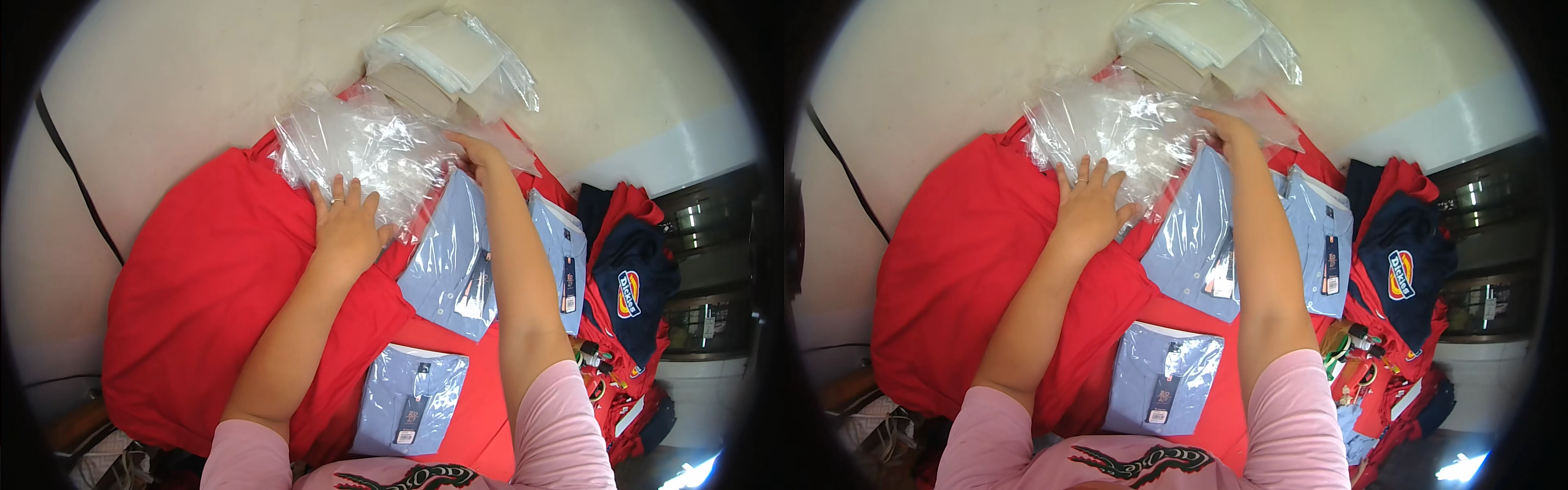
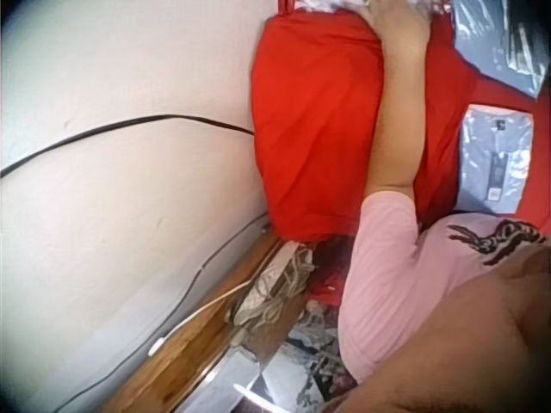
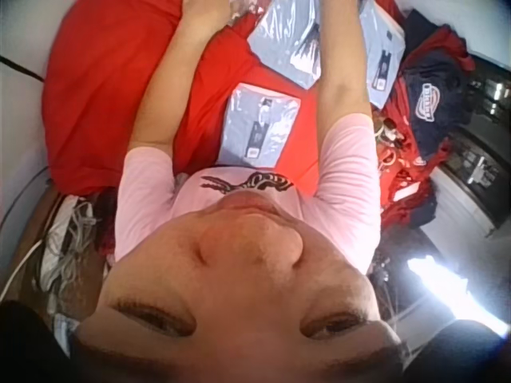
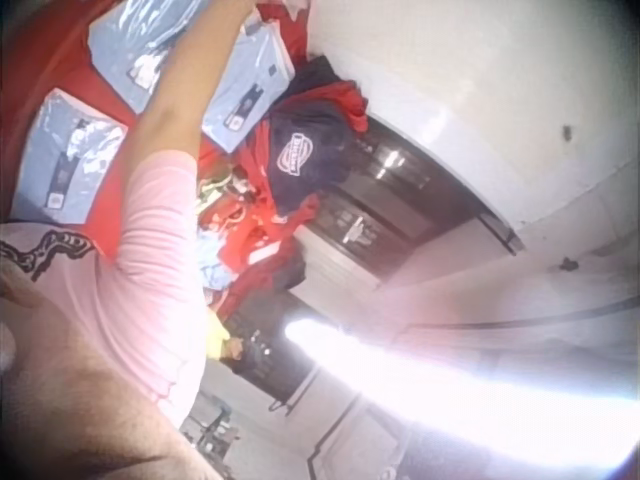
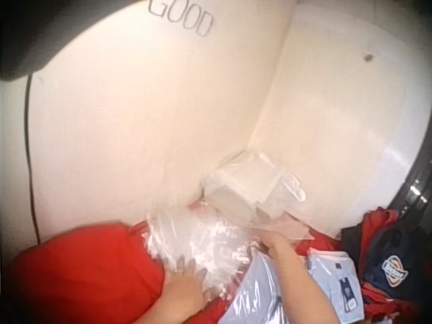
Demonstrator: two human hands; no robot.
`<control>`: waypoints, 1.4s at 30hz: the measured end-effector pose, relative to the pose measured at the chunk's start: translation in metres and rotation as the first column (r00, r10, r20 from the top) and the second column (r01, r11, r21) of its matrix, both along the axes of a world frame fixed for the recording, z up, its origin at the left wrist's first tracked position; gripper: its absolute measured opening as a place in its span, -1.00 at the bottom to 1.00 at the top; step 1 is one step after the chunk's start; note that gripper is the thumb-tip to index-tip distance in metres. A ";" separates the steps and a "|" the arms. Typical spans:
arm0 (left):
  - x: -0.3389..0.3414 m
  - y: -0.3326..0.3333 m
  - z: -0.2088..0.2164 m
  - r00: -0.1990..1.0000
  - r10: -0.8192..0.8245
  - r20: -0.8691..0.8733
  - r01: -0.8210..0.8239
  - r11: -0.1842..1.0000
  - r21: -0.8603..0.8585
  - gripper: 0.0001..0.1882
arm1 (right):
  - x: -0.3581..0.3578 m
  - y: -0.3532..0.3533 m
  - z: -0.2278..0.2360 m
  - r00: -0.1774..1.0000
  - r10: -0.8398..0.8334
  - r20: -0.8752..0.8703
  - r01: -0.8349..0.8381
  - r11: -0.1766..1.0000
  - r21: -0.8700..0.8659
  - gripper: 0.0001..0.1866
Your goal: The person places a folded blue shirt into a clear plastic bag, seals the bag by smoothing it down, and sets the packaged shirt aside on a stack.
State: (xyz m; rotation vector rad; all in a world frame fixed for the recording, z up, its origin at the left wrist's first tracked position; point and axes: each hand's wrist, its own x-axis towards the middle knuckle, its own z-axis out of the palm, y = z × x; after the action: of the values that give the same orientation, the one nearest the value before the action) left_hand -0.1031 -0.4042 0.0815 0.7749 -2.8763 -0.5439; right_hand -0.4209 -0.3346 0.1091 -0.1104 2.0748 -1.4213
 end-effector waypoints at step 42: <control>0.233 0.423 -0.033 0.696 -0.620 -0.363 0.698 0.463 0.546 -0.51 | 0.584 0.713 -0.094 0.702 -0.678 -0.217 0.711 0.688 0.148 -0.46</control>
State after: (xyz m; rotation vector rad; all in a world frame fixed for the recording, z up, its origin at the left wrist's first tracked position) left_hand 0.1296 0.0187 0.0489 -0.4516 -2.7465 -1.6841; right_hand 0.1629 0.3787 0.0147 0.7862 2.5236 -1.6033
